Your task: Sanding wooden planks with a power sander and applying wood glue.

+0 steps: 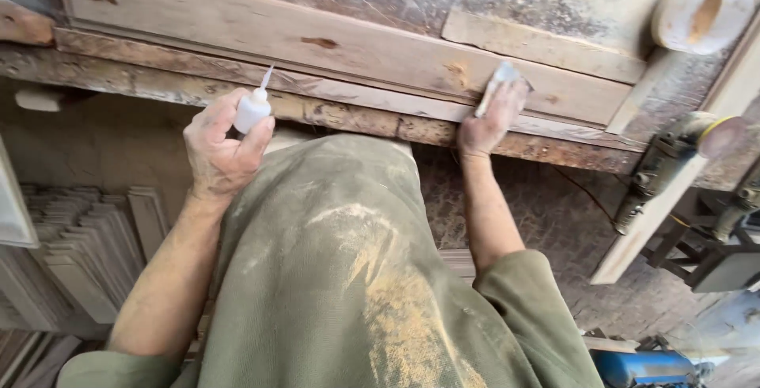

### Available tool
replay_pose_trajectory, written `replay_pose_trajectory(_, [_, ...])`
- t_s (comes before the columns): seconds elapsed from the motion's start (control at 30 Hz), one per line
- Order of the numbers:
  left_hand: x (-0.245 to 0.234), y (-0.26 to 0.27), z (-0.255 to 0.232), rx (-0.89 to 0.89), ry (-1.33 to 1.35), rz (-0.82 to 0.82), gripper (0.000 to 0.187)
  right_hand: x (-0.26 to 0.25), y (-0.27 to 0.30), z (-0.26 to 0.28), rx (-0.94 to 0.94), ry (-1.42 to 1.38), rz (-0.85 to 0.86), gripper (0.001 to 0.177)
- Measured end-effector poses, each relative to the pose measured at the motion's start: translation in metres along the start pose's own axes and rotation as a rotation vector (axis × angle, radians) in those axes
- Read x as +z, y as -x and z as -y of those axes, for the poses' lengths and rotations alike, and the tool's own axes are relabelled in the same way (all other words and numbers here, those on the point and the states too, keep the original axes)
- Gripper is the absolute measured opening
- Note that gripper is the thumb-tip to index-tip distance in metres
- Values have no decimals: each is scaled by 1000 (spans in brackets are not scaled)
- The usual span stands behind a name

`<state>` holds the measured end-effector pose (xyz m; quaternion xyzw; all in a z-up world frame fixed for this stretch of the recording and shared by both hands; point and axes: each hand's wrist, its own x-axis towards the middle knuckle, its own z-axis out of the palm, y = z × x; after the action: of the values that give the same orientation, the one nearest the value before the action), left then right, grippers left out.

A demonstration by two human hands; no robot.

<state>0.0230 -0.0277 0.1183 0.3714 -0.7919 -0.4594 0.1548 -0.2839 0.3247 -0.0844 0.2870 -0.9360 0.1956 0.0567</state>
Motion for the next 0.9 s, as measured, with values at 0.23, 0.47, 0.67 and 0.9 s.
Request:
replay_pose_trajectory(0.23, [-72,-11,63,-9,-134,44,23,95,24,241,-214,163,537,86])
replay_pose_trajectory(0.47, [-106,-42,209,-117,-44,23,15,101,31,270,-474,-130,661,86])
replay_pose_trajectory(0.67, [-130,-77,326,-236,159,-239,12,42,19,151,-164,-6,272,77])
replay_pose_trajectory(0.9, [-130,-87,261,-172,261,-155,22,95,42,309,-309,-108,392,79])
